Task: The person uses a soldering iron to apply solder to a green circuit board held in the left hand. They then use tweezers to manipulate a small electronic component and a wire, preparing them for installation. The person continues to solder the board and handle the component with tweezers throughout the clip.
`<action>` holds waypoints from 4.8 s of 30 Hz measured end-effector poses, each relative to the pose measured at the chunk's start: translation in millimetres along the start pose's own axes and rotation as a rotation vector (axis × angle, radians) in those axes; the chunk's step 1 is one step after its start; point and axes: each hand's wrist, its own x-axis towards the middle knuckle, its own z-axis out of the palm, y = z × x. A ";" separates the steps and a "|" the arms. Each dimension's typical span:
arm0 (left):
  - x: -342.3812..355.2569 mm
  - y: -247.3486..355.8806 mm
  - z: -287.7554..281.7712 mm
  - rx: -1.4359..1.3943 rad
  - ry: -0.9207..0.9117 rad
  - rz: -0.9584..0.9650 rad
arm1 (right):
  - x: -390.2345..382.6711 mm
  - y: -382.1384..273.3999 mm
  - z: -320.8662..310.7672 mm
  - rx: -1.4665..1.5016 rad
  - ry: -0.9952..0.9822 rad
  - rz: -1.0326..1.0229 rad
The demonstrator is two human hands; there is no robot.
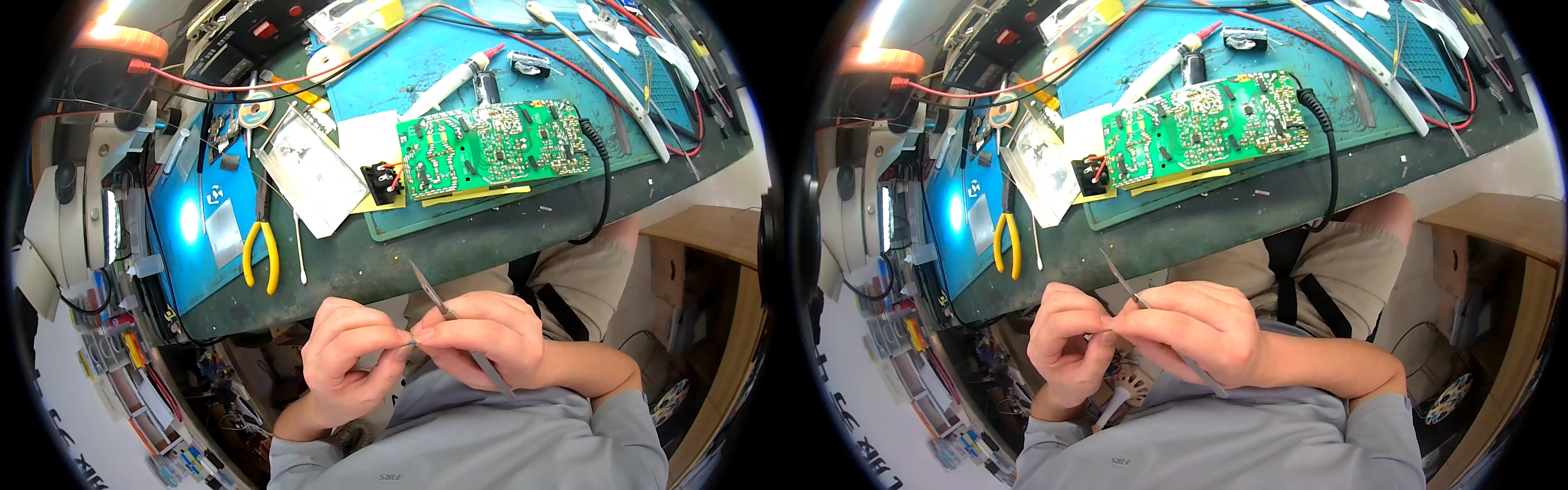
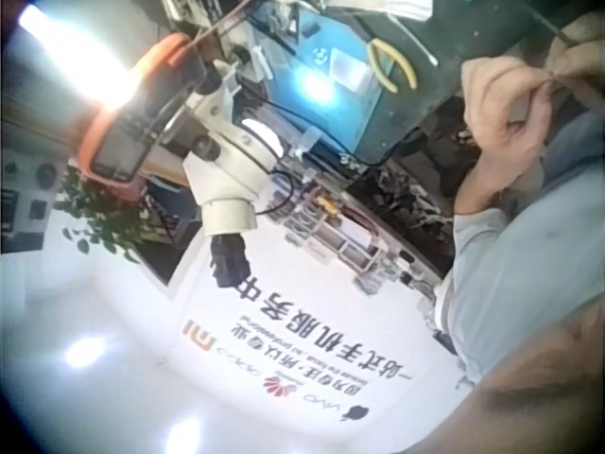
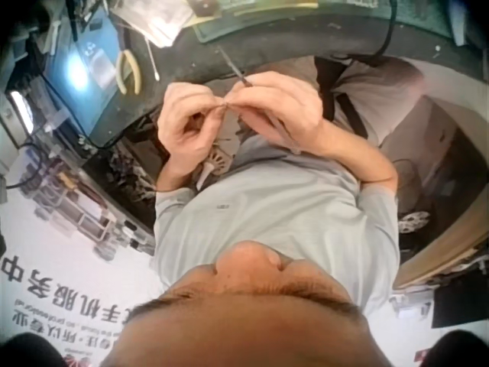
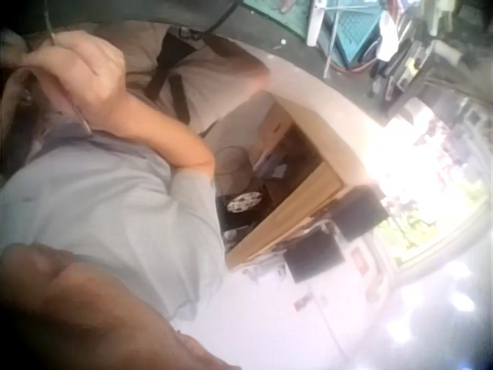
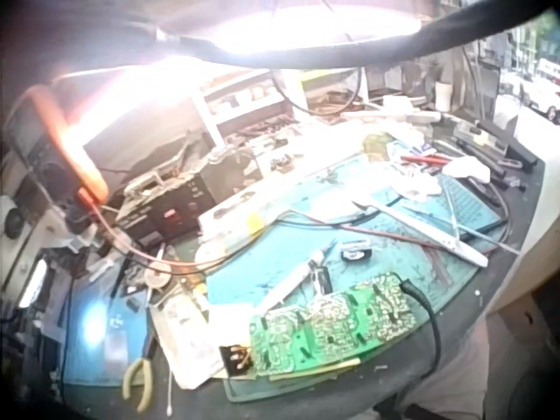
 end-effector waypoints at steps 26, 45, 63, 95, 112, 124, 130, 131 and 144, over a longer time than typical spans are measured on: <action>-4.0 -11.7 -3.1 0.206 0.076 -0.205 | 6.9 2.0 -21.6 -0.152 -0.244 -0.068; -6.6 -14.3 -1.8 0.093 0.093 -0.252 | -15.3 8.7 -11.2 -0.128 -0.180 -0.060; 0.6 -2.1 3.2 0.261 0.136 -0.241 | -13.3 10.8 -16.9 -0.101 -0.163 -0.031; -5.8 -12.2 -0.8 0.650 0.031 0.297 | 2.5 -0.4 -25.8 -0.190 -0.269 -0.031; -3.9 -19.7 -2.7 0.402 0.071 0.147 | 6.2 1.7 -31.0 -0.239 -0.244 -0.021; 0.5 18.1 -15.8 -0.859 -0.036 -0.681 | 15.8 1.8 -11.1 -0.217 -0.112 -0.280; -0.6 22.5 -14.9 -0.648 -0.035 -0.653 | 14.8 -1.6 -10.0 -0.349 -0.092 -0.299; -2.3 20.4 -12.5 -0.558 -0.009 -0.515 | 15.0 -2.4 -9.6 -0.379 -0.085 -0.301; -7.3 -3.6 -7.2 0.187 -0.001 0.295 | 19.1 -10.0 -6.5 -0.259 -0.140 -0.109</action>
